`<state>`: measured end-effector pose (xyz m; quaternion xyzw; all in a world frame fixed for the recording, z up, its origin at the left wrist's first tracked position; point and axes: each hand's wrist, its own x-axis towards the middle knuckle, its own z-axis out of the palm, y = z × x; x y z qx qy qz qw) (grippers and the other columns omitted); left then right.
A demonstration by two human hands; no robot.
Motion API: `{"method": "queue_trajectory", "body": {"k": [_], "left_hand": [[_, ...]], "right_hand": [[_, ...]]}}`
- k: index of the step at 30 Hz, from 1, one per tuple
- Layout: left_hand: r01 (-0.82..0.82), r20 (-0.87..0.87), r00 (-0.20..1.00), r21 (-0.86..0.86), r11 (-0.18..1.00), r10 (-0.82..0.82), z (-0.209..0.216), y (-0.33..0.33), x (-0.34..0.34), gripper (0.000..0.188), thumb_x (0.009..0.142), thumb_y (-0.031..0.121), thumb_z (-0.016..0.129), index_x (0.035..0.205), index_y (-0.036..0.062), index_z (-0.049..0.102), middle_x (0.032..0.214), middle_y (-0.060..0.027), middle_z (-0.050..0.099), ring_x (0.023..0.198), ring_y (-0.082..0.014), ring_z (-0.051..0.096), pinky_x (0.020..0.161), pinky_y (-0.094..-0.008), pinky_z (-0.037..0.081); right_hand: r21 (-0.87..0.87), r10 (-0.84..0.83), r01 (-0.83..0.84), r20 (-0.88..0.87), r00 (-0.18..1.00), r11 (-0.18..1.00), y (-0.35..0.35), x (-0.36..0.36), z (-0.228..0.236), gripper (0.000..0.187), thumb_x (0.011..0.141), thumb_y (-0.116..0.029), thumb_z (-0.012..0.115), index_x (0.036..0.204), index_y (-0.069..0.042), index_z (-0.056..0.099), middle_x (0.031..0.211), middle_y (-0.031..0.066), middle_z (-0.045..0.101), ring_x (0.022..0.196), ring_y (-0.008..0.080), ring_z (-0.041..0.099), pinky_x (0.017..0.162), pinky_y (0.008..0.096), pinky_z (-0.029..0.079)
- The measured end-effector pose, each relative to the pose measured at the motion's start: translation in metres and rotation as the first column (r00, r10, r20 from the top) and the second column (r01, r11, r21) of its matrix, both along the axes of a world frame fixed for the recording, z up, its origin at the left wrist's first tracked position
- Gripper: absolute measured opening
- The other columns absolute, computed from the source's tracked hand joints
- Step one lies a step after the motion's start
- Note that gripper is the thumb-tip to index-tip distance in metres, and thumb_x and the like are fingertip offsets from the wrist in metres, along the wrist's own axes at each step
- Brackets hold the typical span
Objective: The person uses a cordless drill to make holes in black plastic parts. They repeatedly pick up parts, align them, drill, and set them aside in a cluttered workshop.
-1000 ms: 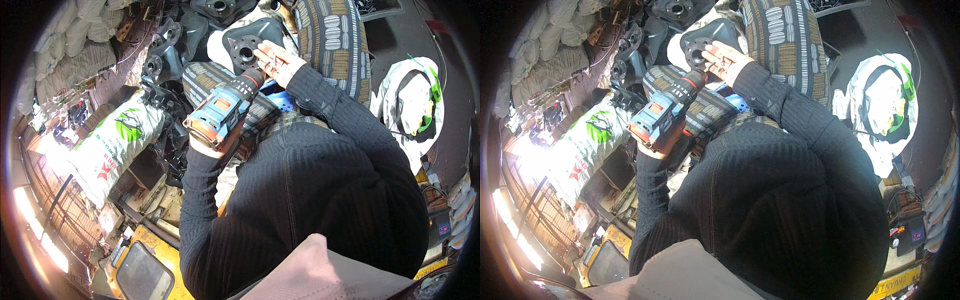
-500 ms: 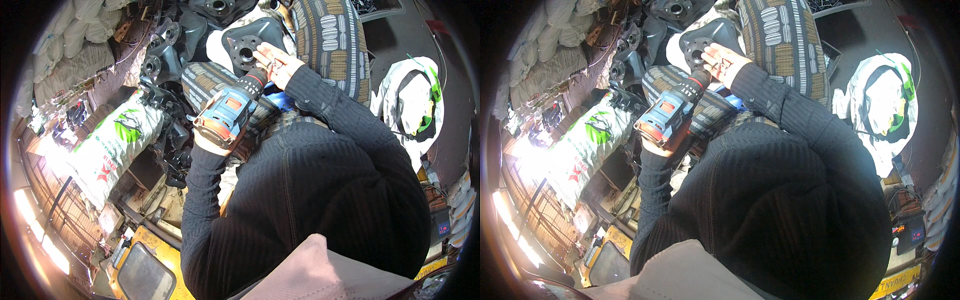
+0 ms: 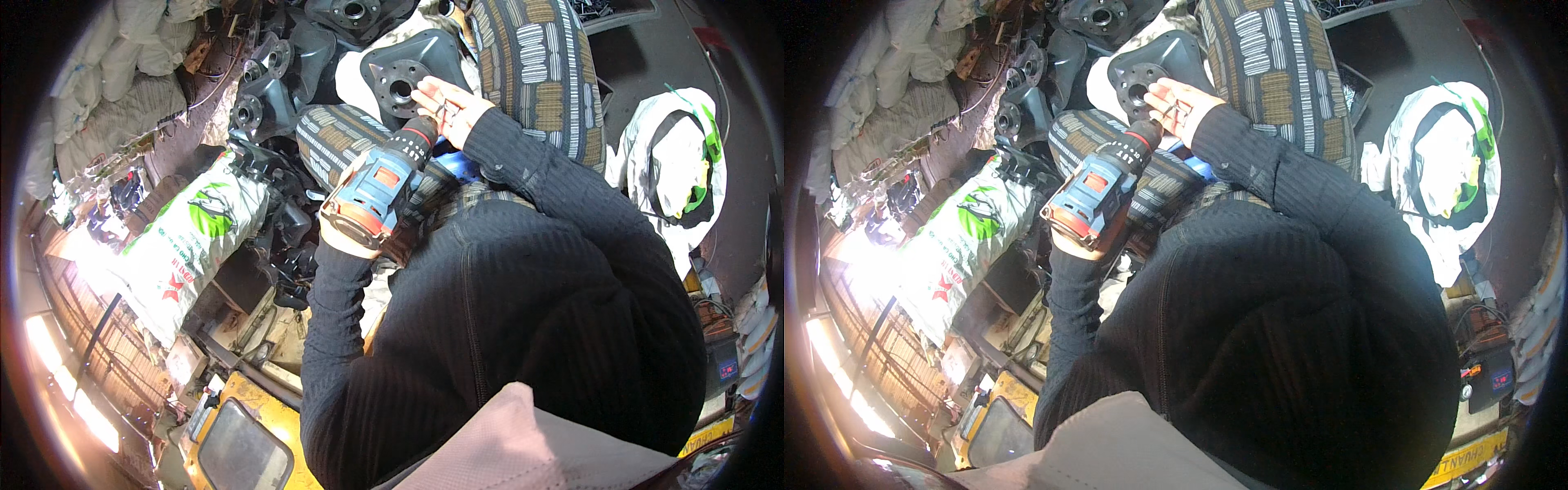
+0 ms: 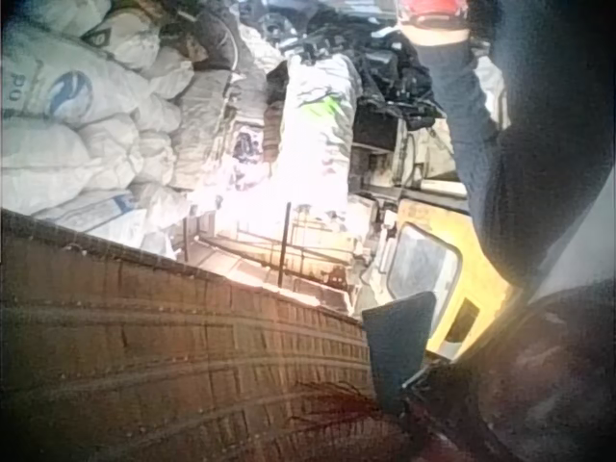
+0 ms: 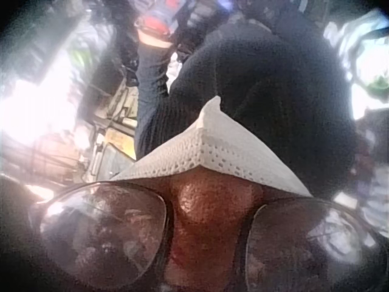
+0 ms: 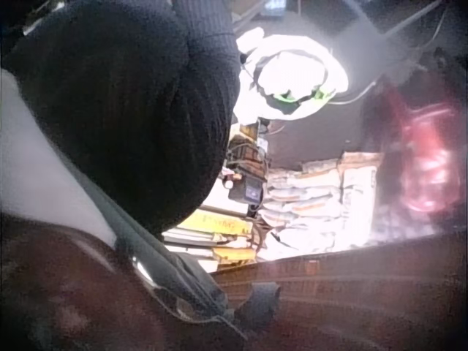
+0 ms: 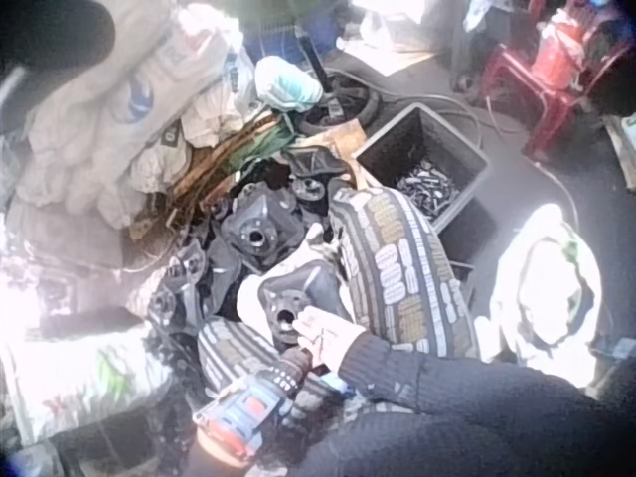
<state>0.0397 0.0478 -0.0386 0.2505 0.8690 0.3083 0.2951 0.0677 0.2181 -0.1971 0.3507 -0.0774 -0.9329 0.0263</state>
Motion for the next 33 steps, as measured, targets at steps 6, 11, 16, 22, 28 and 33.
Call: {"method": "queue_trajectory", "body": {"k": [6, 11, 16, 22, 28, 33], "left_hand": [[0.037, 0.065, 0.997, -0.030, 0.999, -0.035, 0.000, -0.009, 0.001, 0.038, 0.080, 0.019, 0.051, 0.116, 0.0070, 0.047, 0.111, -0.0121, 0.054, 0.101, -0.0270, 0.054, 0.089, -0.0383, 0.043], [0.084, 0.227, 0.972, -0.098, 0.992, -0.060, 0.009, -0.006, -0.007, 0.043, 0.087, 0.019, 0.041, 0.127, 0.0049, 0.036, 0.123, -0.0142, 0.047, 0.110, -0.0265, 0.050, 0.094, -0.0381, 0.041], [0.371, -0.401, 0.734, -0.440, 0.818, -0.548, 0.010, 0.005, -0.040, 0.025, 0.074, 0.024, 0.060, 0.095, 0.0110, 0.060, 0.090, -0.0091, 0.062, 0.083, -0.0282, 0.060, 0.074, -0.0396, 0.047], [0.320, -0.410, 0.769, -0.419, 0.850, -0.491, 0.002, 0.009, -0.067, 0.032, 0.075, 0.026, 0.060, 0.103, 0.0104, 0.059, 0.099, -0.0088, 0.061, 0.090, -0.0284, 0.060, 0.077, -0.0385, 0.047], [0.451, -0.380, 0.745, -0.318, 0.834, -0.548, 0.017, 0.020, -0.061, 0.034, 0.071, 0.023, 0.067, 0.102, 0.0123, 0.060, 0.096, -0.0076, 0.062, 0.087, -0.0267, 0.060, 0.076, -0.0392, 0.047], [0.504, -0.343, 0.742, -0.282, 0.816, -0.576, 0.020, 0.028, -0.054, 0.032, 0.068, 0.021, 0.068, 0.099, 0.0129, 0.061, 0.094, -0.0070, 0.062, 0.084, -0.0266, 0.061, 0.073, -0.0382, 0.048]], "right_hand": [[0.044, 0.082, -0.084, 0.056, 0.995, 0.996, -0.001, 0.003, 0.001, 0.027, 0.090, -0.010, 0.047, 0.113, 0.004, 0.047, 0.110, 0.0181, 0.055, 0.106, 0.0313, 0.054, 0.085, 0.0385, 0.048], [0.023, 0.083, -0.083, -0.003, 0.997, 0.996, 0.000, 0.004, -0.002, 0.026, 0.090, -0.017, 0.050, 0.108, 0.003, 0.050, 0.106, 0.0167, 0.056, 0.098, 0.0285, 0.057, 0.080, 0.0366, 0.050], [0.313, 0.196, -0.244, 0.176, 0.965, 0.918, -0.001, 0.005, -0.020, 0.024, 0.092, -0.022, 0.049, 0.103, -0.004, 0.059, 0.071, -0.0018, 0.052, 0.056, 0.0081, 0.045, 0.052, 0.0235, 0.042], [0.459, 0.107, -0.222, 0.264, 0.959, 0.860, -0.005, -0.005, -0.033, 0.021, 0.090, -0.024, 0.051, 0.097, -0.006, 0.061, 0.074, -0.0020, 0.055, 0.049, 0.0055, 0.047, 0.043, 0.0196, 0.043], [0.173, -0.061, 0.079, -0.106, 0.992, 0.982, 0.012, 0.000, -0.017, 0.036, 0.087, -0.001, 0.044, 0.124, -0.001, 0.042, 0.110, 0.0185, 0.056, 0.097, 0.0253, 0.059, 0.072, 0.0315, 0.051], [0.228, -0.057, 0.095, -0.171, 0.984, 0.969, 0.011, -0.003, -0.005, 0.042, 0.086, 0.005, 0.041, 0.127, 0.001, 0.035, 0.120, 0.0247, 0.048, 0.106, 0.0332, 0.054, 0.082, 0.0383, 0.051]]}}
